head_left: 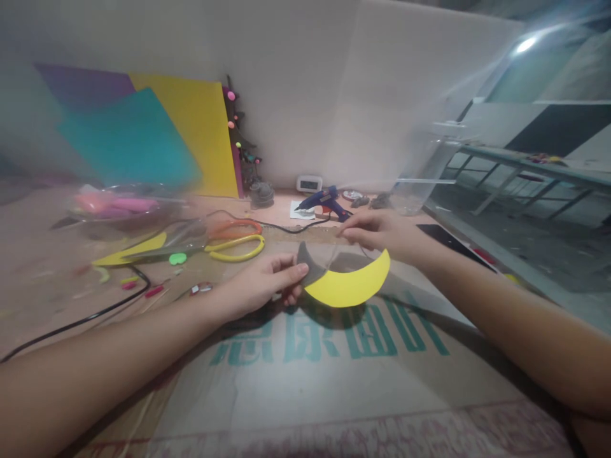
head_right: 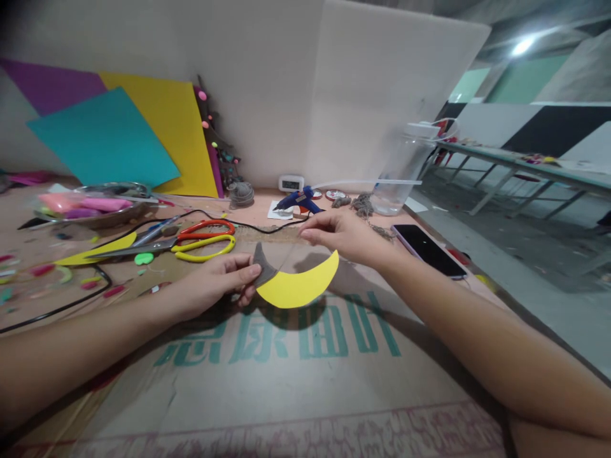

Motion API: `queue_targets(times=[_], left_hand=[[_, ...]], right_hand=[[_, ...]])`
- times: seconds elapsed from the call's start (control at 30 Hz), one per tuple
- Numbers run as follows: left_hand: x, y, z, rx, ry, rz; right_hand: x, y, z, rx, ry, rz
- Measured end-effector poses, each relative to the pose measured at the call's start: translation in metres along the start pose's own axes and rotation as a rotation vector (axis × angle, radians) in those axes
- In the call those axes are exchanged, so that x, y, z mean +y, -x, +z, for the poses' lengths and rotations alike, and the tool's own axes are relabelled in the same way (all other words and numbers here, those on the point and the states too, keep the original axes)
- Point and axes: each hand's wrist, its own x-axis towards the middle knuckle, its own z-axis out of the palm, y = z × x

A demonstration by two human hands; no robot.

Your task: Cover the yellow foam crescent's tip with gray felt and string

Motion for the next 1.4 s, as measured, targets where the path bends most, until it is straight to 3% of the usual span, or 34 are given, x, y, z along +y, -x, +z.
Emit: queue_targets(times=[0.1, 0.3, 0.4, 0.57, 0.7, 0.93, 1.03, 1.17, 1.27, 1.4], left_hand=[[0.000, -0.001, 0.000, 0.092, 0.021, 0.019], [-0.002, -0.006, -0.002, 0.139, 0.020, 0.038], [-0.003, -0.006, -0.002, 0.144, 0.021, 0.048], [-0.002, -0.005, -0.002, 0.151, 0.032, 0.036], [-0.001, -0.005, -0.001, 0.116, -0.012, 0.012], [0.000, -0.004, 0.000, 0.101, -0.038, -0.006], [-0.001, -0.005, 0.000, 0.112, -0.012, 0.005], [-0.003, -0.006, -0.002, 0.214, 0.032, 0.054], [-0.004, -0.008, -0.003, 0.306, 0.028, 0.101], [-0.004, -0.009, -0.004, 0.346, 0.004, 0.135]], right_hand=[[0.009, 0.003, 0.023, 0.059, -0.067, -0.039], [0.007, 0.011, 0.059, 0.039, -0.603, -0.132], [0.008, 0.014, 0.066, -0.011, -0.816, -0.068], [0.001, 0.019, 0.066, 0.034, -0.674, 0.167], [-0.006, 0.020, 0.069, 0.112, -0.672, 0.249], [-0.004, 0.018, 0.072, 0.156, -0.609, 0.197], [-0.004, 0.017, 0.068, 0.107, -0.516, 0.183], [-0.004, 0.017, 0.063, 0.143, -0.412, 0.060], [0.000, 0.016, 0.062, 0.227, -0.516, 0.029], [0.005, 0.016, 0.062, 0.194, -0.755, 0.089]])
